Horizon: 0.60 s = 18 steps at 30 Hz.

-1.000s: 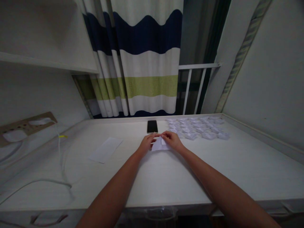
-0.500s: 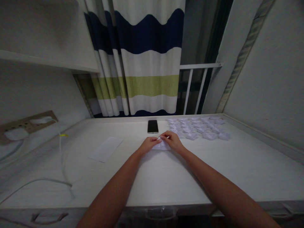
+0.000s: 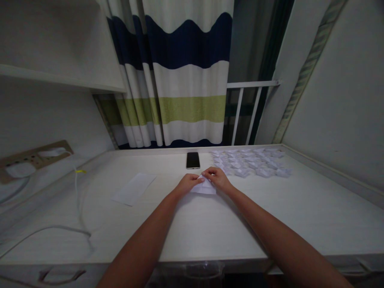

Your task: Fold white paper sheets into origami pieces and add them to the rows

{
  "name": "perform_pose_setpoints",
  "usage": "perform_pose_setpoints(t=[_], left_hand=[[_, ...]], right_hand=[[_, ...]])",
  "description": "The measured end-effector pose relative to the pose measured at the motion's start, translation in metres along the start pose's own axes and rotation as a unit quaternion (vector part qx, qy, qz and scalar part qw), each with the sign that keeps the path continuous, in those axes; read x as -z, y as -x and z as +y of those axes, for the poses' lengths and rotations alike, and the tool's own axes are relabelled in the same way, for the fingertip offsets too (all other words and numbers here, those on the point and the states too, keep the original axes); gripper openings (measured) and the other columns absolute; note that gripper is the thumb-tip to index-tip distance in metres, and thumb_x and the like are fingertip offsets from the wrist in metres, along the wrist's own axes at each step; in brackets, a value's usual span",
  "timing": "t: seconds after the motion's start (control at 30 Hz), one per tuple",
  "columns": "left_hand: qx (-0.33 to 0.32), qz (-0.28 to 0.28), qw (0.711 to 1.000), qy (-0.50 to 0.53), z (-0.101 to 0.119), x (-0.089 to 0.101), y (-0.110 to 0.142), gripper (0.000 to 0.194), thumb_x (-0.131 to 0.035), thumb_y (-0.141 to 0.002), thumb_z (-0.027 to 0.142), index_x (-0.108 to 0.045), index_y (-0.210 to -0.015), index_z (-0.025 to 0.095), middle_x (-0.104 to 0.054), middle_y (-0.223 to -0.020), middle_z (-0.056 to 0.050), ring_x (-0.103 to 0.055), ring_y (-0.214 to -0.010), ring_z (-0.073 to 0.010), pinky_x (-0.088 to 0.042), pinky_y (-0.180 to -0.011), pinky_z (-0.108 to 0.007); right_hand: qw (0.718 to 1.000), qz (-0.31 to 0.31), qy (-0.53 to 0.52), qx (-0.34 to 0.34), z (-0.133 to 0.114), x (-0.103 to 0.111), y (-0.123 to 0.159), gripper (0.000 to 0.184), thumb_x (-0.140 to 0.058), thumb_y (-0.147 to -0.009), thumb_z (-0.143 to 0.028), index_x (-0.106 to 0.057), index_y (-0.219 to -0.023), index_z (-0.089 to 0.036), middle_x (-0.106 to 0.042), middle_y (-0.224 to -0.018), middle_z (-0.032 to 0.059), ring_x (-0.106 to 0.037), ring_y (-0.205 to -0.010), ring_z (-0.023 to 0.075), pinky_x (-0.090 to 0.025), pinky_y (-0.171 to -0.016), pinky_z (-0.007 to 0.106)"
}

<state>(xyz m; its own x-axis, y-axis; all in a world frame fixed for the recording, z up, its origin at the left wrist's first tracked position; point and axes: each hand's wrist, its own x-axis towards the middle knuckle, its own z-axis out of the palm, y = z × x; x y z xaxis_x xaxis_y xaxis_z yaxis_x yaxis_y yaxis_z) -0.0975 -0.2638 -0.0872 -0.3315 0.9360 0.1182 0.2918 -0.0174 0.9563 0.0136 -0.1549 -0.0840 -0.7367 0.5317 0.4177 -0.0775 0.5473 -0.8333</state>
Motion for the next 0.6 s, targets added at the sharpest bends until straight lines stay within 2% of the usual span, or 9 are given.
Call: perform_pose_setpoints(t=[0.3,0.5,0.6], left_hand=[[0.035,-0.012,0.999,0.021,-0.0021,0.0003,-0.0007,0.041,-0.067,-0.05,0.05,-0.062,-0.058,0.01,-0.05,-0.049,0.003,-0.04,-0.047,-0.0076,-0.028,-0.048,-0.02],[0.036,-0.012,0.999,0.022,-0.0015,0.001,0.0003,0.043,-0.066,-0.052,0.05,-0.064,-0.063,0.009,-0.054,-0.054,0.0,-0.044,-0.051,-0.0096,-0.03,-0.049,-0.021],[0.036,-0.014,0.999,0.018,-0.002,0.0008,0.0004,0.046,-0.065,-0.052,0.052,-0.065,-0.066,0.008,-0.054,-0.054,0.0,-0.043,-0.051,-0.0099,-0.029,-0.05,-0.022]], right_hand=[[1.0,-0.002,-0.007,-0.013,-0.0006,-0.0016,-0.0009,0.019,-0.057,-0.065,-0.032,-0.059,-0.057,-0.015,-0.057,-0.056,0.0013,-0.049,-0.056,0.0117,-0.038,-0.055,0.024],[0.997,-0.024,-0.048,-0.059,-0.0028,-0.0014,-0.0004,0.033,-0.052,-0.066,-0.046,-0.055,-0.054,-0.015,-0.047,-0.046,-0.0026,-0.04,-0.046,0.0087,-0.03,-0.045,0.022],[0.997,-0.021,-0.037,-0.06,-0.0032,-0.0014,0.0005,0.039,-0.047,-0.068,-0.049,-0.052,-0.05,-0.015,-0.043,-0.044,-0.0029,-0.037,-0.044,0.0082,-0.028,-0.044,0.022]])
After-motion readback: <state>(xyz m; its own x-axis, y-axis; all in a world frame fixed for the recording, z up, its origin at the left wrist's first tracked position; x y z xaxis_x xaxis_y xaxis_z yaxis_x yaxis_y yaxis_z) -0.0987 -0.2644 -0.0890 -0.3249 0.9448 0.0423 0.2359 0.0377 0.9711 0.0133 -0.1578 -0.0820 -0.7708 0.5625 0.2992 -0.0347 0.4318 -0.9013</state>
